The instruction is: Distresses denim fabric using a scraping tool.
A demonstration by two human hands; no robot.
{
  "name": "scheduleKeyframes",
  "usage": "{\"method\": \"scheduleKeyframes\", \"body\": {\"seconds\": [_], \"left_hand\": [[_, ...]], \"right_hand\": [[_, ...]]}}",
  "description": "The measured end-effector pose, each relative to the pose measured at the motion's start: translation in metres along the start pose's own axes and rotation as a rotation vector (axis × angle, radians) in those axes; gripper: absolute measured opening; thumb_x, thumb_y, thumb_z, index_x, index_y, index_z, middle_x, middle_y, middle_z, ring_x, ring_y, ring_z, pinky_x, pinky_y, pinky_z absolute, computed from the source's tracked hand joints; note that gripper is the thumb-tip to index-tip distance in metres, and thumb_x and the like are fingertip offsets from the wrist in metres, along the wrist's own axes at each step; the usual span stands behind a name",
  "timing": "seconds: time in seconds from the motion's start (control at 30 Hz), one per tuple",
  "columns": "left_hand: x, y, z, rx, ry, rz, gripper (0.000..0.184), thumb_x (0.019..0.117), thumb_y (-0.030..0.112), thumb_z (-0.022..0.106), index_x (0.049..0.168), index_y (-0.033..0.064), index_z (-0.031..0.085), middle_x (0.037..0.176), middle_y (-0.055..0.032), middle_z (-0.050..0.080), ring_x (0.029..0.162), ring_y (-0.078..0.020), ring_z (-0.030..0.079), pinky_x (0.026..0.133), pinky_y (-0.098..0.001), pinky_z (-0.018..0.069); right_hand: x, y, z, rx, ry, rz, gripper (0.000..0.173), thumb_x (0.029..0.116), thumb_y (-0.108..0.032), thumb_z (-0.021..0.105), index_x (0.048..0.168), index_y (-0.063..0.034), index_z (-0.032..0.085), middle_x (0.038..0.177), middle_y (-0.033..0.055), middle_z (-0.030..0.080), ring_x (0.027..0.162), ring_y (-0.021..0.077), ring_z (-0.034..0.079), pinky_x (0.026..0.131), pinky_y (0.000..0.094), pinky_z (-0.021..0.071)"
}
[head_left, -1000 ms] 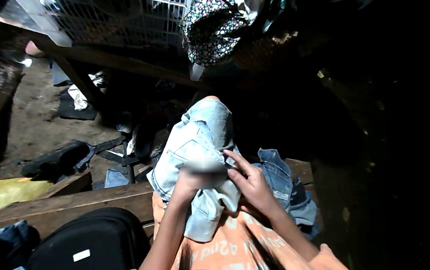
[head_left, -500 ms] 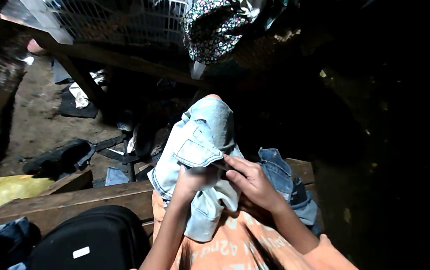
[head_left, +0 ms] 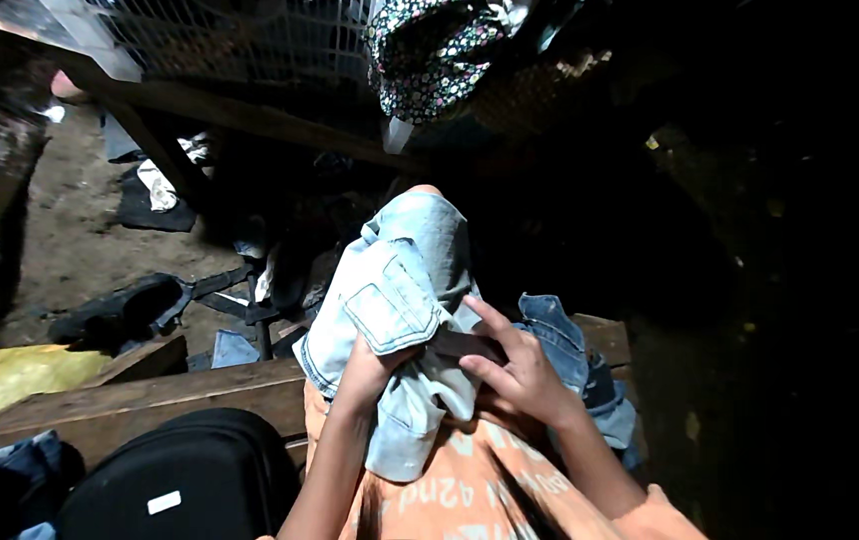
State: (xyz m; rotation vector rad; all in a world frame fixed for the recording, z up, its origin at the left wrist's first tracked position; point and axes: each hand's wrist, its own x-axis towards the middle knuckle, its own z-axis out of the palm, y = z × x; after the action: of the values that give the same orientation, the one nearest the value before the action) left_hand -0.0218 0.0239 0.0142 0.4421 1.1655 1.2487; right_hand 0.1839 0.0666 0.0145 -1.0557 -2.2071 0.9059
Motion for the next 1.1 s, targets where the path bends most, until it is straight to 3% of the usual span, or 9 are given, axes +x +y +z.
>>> {"method": "scheduleKeyframes", "body": {"seconds": [0.17, 0.43, 0.53, 0.63, 0.7, 0.8, 0.87, 1.0, 1.1], "left_hand": [[0.001, -0.004, 0.000, 0.053, -0.003, 0.059, 0.051, 0.0727, -0.017, 0.073, 0.117, -0.0008, 0.052, 0.098, 0.0085, 0.072, 0.094, 0.0031, 0.068, 0.088, -0.0183, 0.0571], [0.002, -0.032, -0.009, 0.076, 0.051, -0.040, 0.034, 0.0808, -0.006, 0.076, 0.112, -0.0012, 0.062, 0.094, 0.0021, 0.073, 0.086, -0.0029, 0.070, 0.081, -0.0231, 0.0592], [-0.008, 0.002, 0.011, 0.108, 0.084, -0.076, 0.030, 0.0789, -0.009, 0.071, 0.105, 0.0044, 0.061, 0.086, 0.0106, 0.072, 0.082, 0.0035, 0.069, 0.079, -0.0175, 0.0584], [-0.009, 0.002, 0.012, 0.105, 0.080, -0.048, 0.032, 0.0775, -0.009, 0.074, 0.106, 0.0008, 0.062, 0.090, 0.0083, 0.073, 0.086, 0.0021, 0.069, 0.083, -0.0192, 0.0583], [-0.007, -0.001, 0.013, 0.147, 0.090, -0.008, 0.031, 0.0806, -0.010, 0.071, 0.108, -0.0022, 0.060, 0.093, 0.0074, 0.072, 0.088, 0.0032, 0.068, 0.084, -0.0183, 0.0573], [-0.005, 0.001, 0.019, 0.185, 0.108, 0.045, 0.033, 0.0841, -0.012, 0.065, 0.114, -0.0059, 0.054, 0.093, 0.0082, 0.070, 0.089, 0.0063, 0.066, 0.085, -0.0153, 0.0559], [-0.004, 0.001, 0.017, 0.167, 0.115, 0.051, 0.036, 0.0828, -0.013, 0.066, 0.116, -0.0062, 0.052, 0.094, 0.0080, 0.070, 0.090, 0.0062, 0.066, 0.086, -0.0154, 0.0559], [0.000, -0.014, 0.004, 0.136, 0.116, 0.011, 0.043, 0.0771, -0.009, 0.074, 0.116, -0.0064, 0.055, 0.097, 0.0037, 0.071, 0.091, 0.0029, 0.067, 0.085, -0.0182, 0.0568], [0.004, -0.028, -0.003, 0.013, 0.100, 0.001, 0.050, 0.0737, -0.010, 0.078, 0.118, -0.0038, 0.055, 0.099, -0.0004, 0.073, 0.090, -0.0046, 0.071, 0.084, -0.0244, 0.0601]], "right_hand": [[0.015, 0.003, -0.008, -0.042, -0.124, -0.010, 0.049, 0.1037, -0.039, 0.053, 0.141, -0.0090, 0.062, 0.098, 0.0113, 0.074, 0.080, 0.0187, 0.069, 0.071, 0.0348, 0.0566], [0.023, -0.007, 0.002, -0.079, -0.102, -0.031, 0.037, 0.1043, -0.037, 0.052, 0.132, -0.0218, 0.071, 0.081, 0.0062, 0.065, 0.066, 0.0169, 0.061, 0.057, 0.0320, 0.0503], [0.023, -0.007, 0.004, -0.050, -0.090, 0.000, 0.038, 0.1046, -0.038, 0.051, 0.132, -0.0216, 0.072, 0.080, 0.0055, 0.064, 0.065, 0.0151, 0.059, 0.057, 0.0307, 0.0491], [0.023, -0.008, 0.001, -0.024, -0.091, 0.028, 0.037, 0.1043, -0.038, 0.052, 0.130, -0.0215, 0.072, 0.081, 0.0054, 0.065, 0.066, 0.0147, 0.060, 0.057, 0.0311, 0.0497], [0.024, -0.007, -0.001, 0.077, -0.109, 0.087, 0.035, 0.1032, -0.036, 0.054, 0.128, -0.0199, 0.074, 0.086, 0.0044, 0.068, 0.072, 0.0126, 0.063, 0.062, 0.0310, 0.0516], [0.027, -0.002, -0.006, 0.439, -0.175, 0.180, 0.033, 0.1031, -0.024, 0.056, 0.126, -0.0065, 0.072, 0.115, 0.0030, 0.074, 0.101, -0.0007, 0.066, 0.091, 0.0191, 0.0532], [0.028, -0.001, -0.004, 0.515, -0.184, 0.192, 0.034, 0.1033, -0.021, 0.056, 0.128, -0.0024, 0.070, 0.121, 0.0047, 0.072, 0.106, -0.0015, 0.065, 0.095, 0.0178, 0.0516], [0.018, -0.003, 0.000, 0.056, -0.105, 0.084, 0.038, 0.1024, -0.037, 0.055, 0.133, -0.0197, 0.070, 0.088, 0.0057, 0.068, 0.074, 0.0146, 0.063, 0.064, 0.0325, 0.0528], [0.017, -0.004, -0.001, -0.100, -0.057, 0.019, 0.040, 0.1020, -0.039, 0.055, 0.134, -0.0191, 0.069, 0.081, 0.0064, 0.066, 0.067, 0.0180, 0.062, 0.059, 0.0329, 0.0513]]}}
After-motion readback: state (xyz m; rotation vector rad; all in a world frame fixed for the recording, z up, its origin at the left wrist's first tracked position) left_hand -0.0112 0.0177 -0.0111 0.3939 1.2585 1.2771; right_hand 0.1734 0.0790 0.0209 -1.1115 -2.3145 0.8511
